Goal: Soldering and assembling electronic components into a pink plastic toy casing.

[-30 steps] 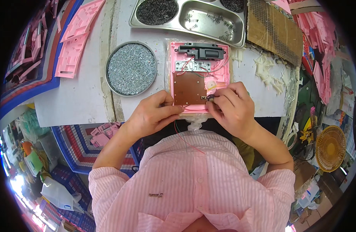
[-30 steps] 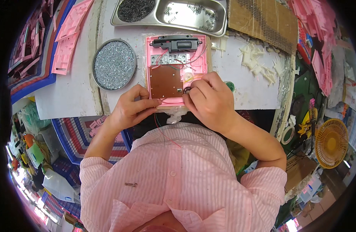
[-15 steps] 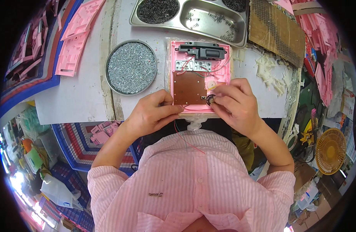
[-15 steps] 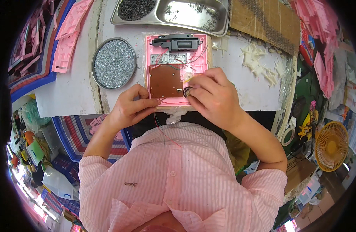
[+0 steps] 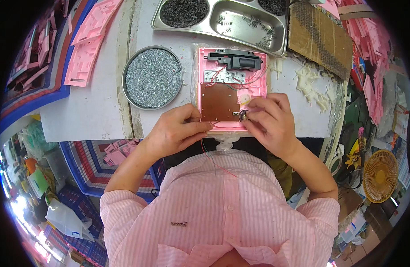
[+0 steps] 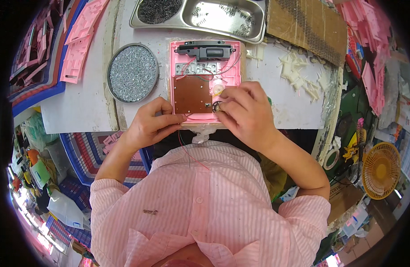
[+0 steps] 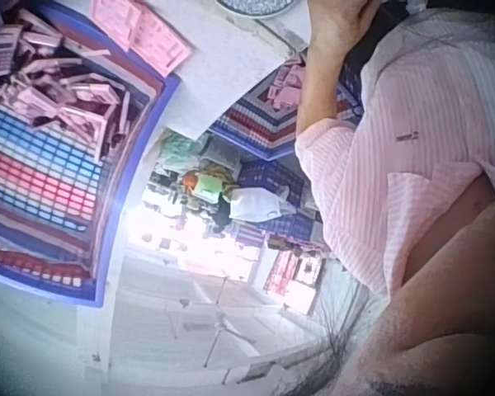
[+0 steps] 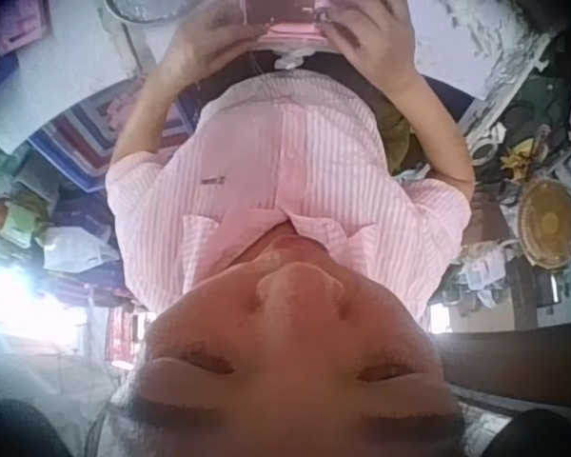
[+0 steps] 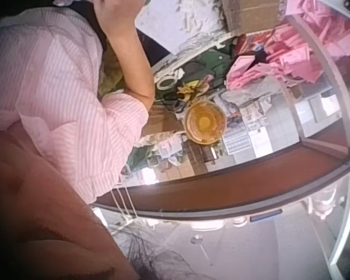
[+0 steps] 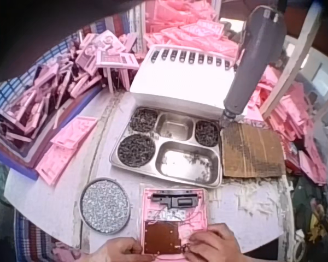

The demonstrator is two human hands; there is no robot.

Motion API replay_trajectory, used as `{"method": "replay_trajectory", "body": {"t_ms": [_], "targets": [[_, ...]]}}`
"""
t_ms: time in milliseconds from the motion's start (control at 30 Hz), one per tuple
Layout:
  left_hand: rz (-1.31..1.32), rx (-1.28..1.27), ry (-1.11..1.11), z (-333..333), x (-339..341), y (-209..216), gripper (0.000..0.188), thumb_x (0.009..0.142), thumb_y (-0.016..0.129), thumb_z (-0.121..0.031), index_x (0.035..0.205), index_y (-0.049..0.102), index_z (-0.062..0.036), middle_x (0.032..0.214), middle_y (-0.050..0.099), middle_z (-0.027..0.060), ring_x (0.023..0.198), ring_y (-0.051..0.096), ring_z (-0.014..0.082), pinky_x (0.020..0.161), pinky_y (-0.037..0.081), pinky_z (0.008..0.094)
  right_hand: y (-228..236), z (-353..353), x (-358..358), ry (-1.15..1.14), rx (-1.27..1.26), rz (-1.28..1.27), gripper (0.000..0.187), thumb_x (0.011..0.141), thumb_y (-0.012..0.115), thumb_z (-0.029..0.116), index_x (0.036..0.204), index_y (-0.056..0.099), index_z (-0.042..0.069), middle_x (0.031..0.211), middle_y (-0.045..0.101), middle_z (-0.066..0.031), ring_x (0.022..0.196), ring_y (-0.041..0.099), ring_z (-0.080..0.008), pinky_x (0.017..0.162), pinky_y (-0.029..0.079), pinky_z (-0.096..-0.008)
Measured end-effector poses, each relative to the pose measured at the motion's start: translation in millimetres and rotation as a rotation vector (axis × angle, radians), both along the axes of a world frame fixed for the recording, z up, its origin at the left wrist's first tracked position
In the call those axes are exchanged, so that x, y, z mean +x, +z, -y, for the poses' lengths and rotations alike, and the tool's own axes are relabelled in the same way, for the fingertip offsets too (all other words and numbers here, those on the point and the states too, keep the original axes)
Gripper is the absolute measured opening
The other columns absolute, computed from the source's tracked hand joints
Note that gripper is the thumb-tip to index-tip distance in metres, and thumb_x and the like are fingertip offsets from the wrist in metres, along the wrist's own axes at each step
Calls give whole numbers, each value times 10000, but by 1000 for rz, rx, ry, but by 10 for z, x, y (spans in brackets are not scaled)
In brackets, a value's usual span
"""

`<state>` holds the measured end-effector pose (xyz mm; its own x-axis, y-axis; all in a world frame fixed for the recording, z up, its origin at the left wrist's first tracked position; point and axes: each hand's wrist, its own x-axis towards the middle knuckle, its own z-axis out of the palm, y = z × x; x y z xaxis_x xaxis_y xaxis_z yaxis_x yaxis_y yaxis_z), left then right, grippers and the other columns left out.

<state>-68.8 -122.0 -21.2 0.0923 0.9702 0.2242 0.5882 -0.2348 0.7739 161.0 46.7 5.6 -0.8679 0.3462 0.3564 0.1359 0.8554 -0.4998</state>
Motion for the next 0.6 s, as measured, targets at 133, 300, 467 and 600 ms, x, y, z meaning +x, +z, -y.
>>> {"method": "replay_trajectory", "body": {"t_ms": [133,300,467,600], "targets": [[-98,26,-53,-30,-54,56,241,788,798,-114,1020,736,-96,811,542,52,683,574,232,574,456,363,163,-168,60,30,-120,-44,278,691,842,116,931,705,93,1001,687,-72,906,606,-307,775,515,-395],[-260,29,-126,-20,-75,113,283,762,815,-126,1029,724,-102,784,576,63,675,590,253,560,452,382,30,-859,163,-544,-267,283,256,781,776,179,981,691,43,923,709,-138,810,676,-313,731,527,-409],[-96,-221,-282,-668,-262,755,191,798,766,-110,980,713,-83,786,597,75,722,612,288,636,490,398,-172,-980,45,-525,-29,334,203,805,713,133,954,639,17,882,686,-166,812,670,-363,718,518,-448],[-327,15,-94,-1600,-376,589,110,851,699,-133,931,698,-56,828,629,95,813,650,308,722,525,408,-113,-954,47,-539,-200,296,222,793,671,69,1004,627,15,834,653,-179,774,650,-371,707,504,-451]]}}
